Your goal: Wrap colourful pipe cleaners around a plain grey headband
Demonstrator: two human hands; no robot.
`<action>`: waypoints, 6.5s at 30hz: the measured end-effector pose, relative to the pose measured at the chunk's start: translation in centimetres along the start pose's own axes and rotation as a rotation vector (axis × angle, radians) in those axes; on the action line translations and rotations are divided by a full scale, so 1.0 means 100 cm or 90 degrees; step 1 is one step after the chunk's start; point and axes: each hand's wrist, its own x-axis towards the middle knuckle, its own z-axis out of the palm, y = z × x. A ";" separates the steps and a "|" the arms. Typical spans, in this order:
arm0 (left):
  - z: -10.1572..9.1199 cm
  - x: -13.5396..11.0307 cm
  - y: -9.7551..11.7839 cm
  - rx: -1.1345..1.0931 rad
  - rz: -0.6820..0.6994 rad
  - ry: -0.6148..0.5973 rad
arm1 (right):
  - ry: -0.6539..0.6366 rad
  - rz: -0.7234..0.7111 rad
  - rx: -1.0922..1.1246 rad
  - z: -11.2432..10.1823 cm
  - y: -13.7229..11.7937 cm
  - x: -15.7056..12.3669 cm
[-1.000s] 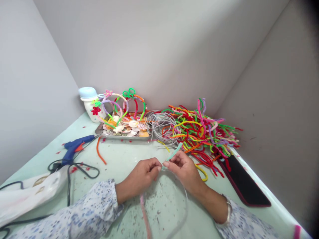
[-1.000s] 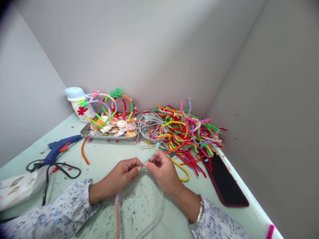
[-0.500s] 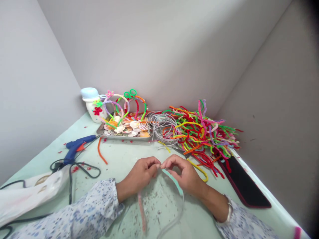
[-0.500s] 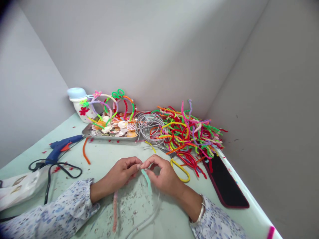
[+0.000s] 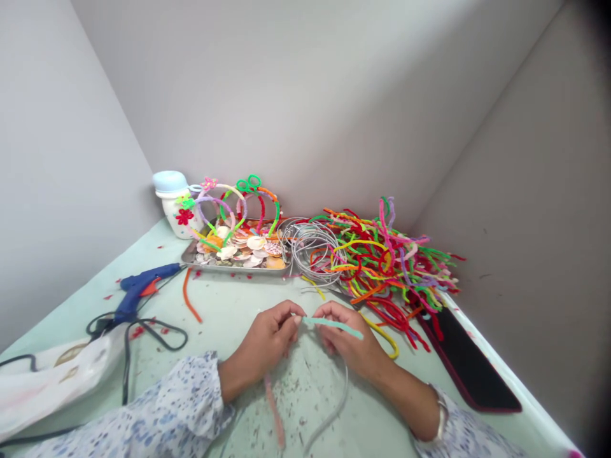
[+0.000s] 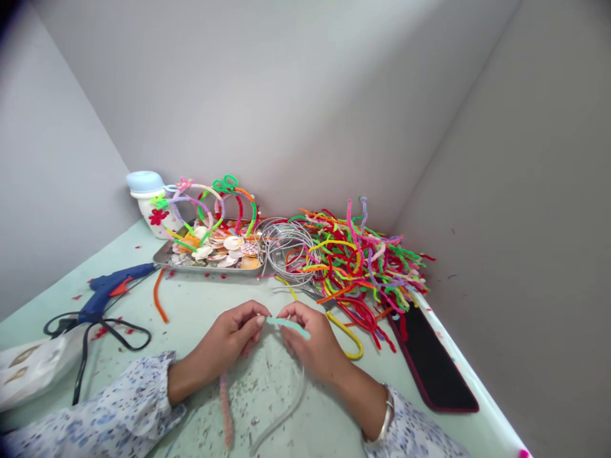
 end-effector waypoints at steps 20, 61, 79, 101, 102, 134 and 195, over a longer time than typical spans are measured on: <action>-0.004 -0.002 0.003 0.117 0.041 0.012 | -0.016 0.028 0.020 0.002 0.003 0.003; -0.006 0.003 0.001 0.241 0.064 0.002 | -0.064 0.026 -0.043 0.000 0.005 0.004; -0.007 -0.006 0.006 0.480 0.117 -0.006 | -0.077 0.036 -0.060 0.001 0.002 0.004; -0.005 -0.009 0.007 0.492 0.140 0.022 | -0.078 0.022 -0.068 0.001 0.001 0.004; -0.005 -0.009 0.006 0.496 0.141 0.023 | -0.079 0.023 -0.065 0.002 0.001 0.004; -0.004 -0.001 0.004 -0.040 -0.037 0.020 | -0.037 -0.083 -0.032 -0.001 -0.001 0.006; -0.008 -0.003 0.001 0.042 0.035 -0.002 | -0.069 -0.018 -0.002 -0.004 -0.004 0.007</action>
